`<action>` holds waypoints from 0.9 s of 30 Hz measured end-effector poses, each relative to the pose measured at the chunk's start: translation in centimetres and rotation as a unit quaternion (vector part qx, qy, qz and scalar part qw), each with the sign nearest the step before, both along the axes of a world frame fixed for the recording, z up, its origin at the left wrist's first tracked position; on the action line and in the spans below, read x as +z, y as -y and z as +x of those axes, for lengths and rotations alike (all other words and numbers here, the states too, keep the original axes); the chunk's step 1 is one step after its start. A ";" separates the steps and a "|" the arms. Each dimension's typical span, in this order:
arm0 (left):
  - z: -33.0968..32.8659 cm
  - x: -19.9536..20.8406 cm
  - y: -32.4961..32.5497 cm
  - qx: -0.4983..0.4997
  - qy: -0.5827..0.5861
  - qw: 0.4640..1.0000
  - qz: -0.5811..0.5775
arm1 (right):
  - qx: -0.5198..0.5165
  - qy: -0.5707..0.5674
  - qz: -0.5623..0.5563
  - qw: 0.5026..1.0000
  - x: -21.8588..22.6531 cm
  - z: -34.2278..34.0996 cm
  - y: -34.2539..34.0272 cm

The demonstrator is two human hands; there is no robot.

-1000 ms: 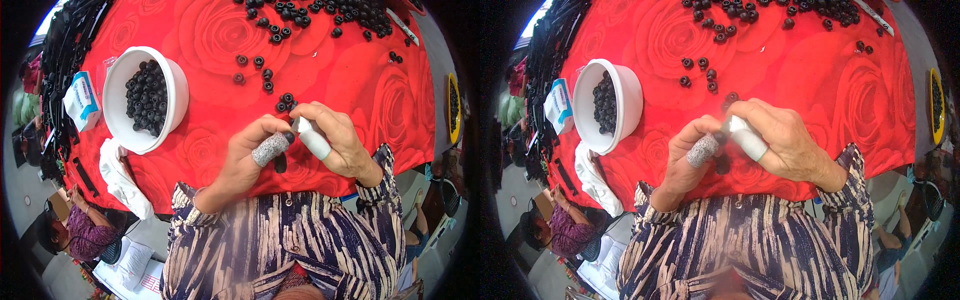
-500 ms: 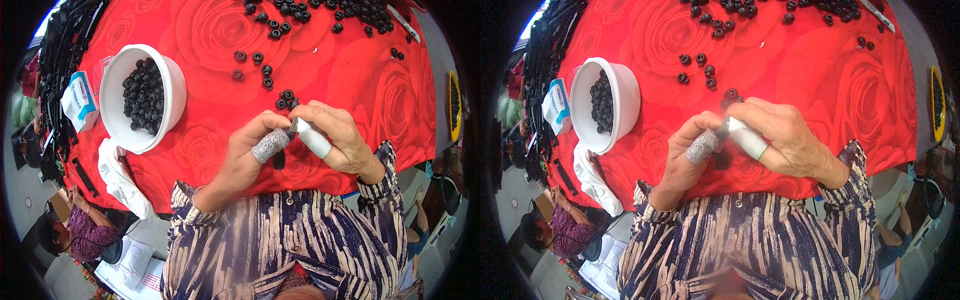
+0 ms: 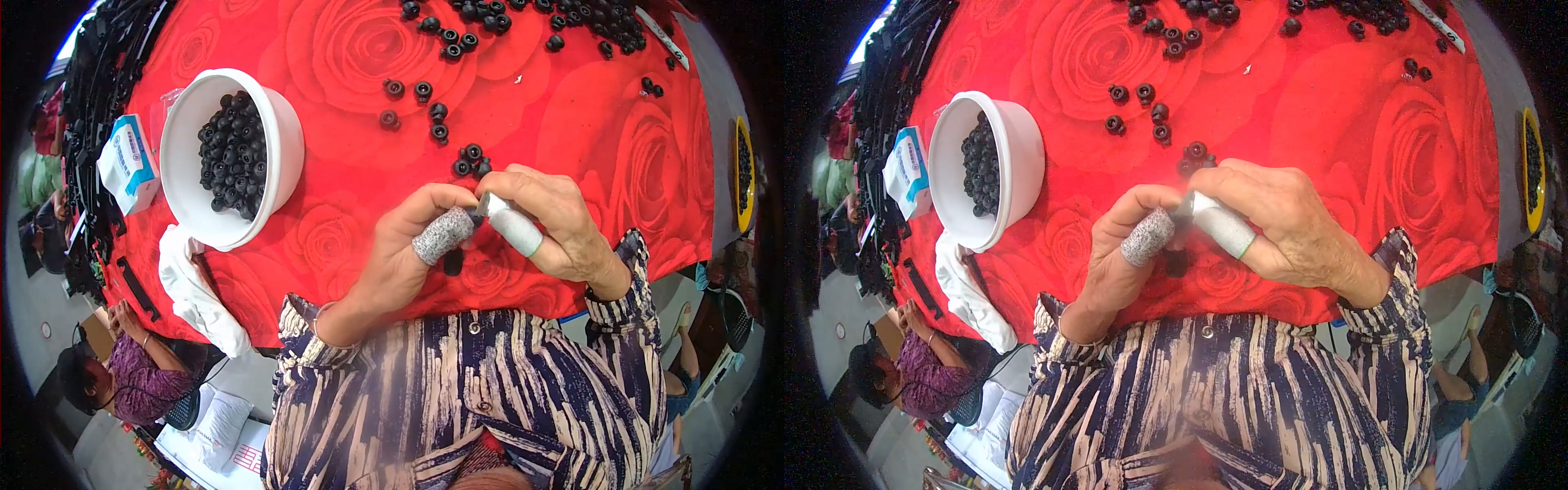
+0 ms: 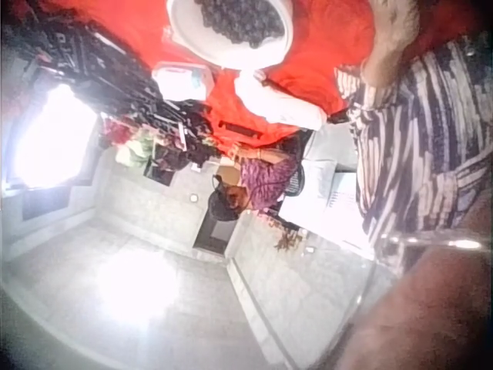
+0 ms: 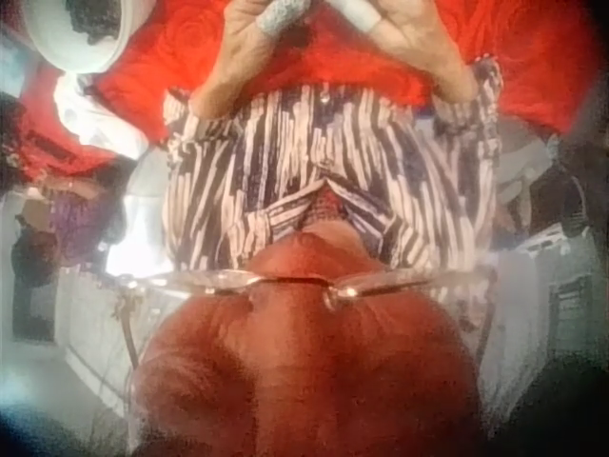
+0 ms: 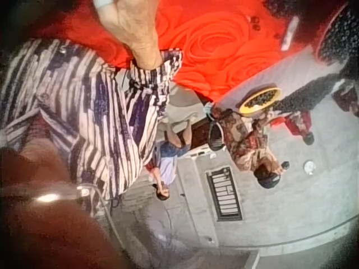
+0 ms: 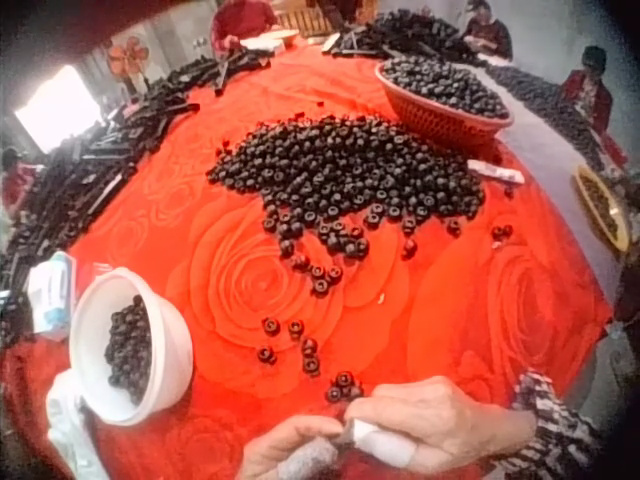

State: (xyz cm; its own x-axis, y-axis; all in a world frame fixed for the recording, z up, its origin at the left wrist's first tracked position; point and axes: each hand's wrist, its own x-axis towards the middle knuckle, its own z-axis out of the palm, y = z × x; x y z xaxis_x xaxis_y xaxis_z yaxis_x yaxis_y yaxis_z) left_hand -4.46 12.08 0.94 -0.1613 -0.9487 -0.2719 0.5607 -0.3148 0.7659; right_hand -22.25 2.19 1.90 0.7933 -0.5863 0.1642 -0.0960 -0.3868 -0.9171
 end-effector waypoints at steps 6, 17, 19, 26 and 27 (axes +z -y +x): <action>-0.2 0.2 0.1 0.011 0.047 0.999 0.001 | 0.000 0.010 0.000 1.000 -0.3 0.0 -0.1; -0.4 0.0 0.0 0.016 0.028 0.999 0.032 | 0.016 -0.005 -0.007 1.000 -0.5 -0.1 0.2; -0.4 -0.2 0.0 0.018 0.024 0.999 0.031 | 0.016 -0.004 -0.007 1.000 -0.7 -0.1 0.2; -0.4 -0.5 0.0 0.054 0.007 0.997 0.056 | 0.057 0.014 -0.015 0.998 -0.7 0.1 0.0; -0.4 -0.6 0.4 0.065 0.006 0.996 0.053 | 0.106 0.007 -0.032 0.994 -0.3 -0.1 -0.1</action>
State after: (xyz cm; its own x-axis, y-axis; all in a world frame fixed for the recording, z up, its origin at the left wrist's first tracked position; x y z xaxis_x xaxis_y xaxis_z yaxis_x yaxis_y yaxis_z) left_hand -4.84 11.72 0.32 -0.0353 -0.9270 -0.3735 0.5930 -0.3202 0.7388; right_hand -22.30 2.28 1.58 0.8949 -0.3946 0.2086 0.0069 -0.4552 -0.8904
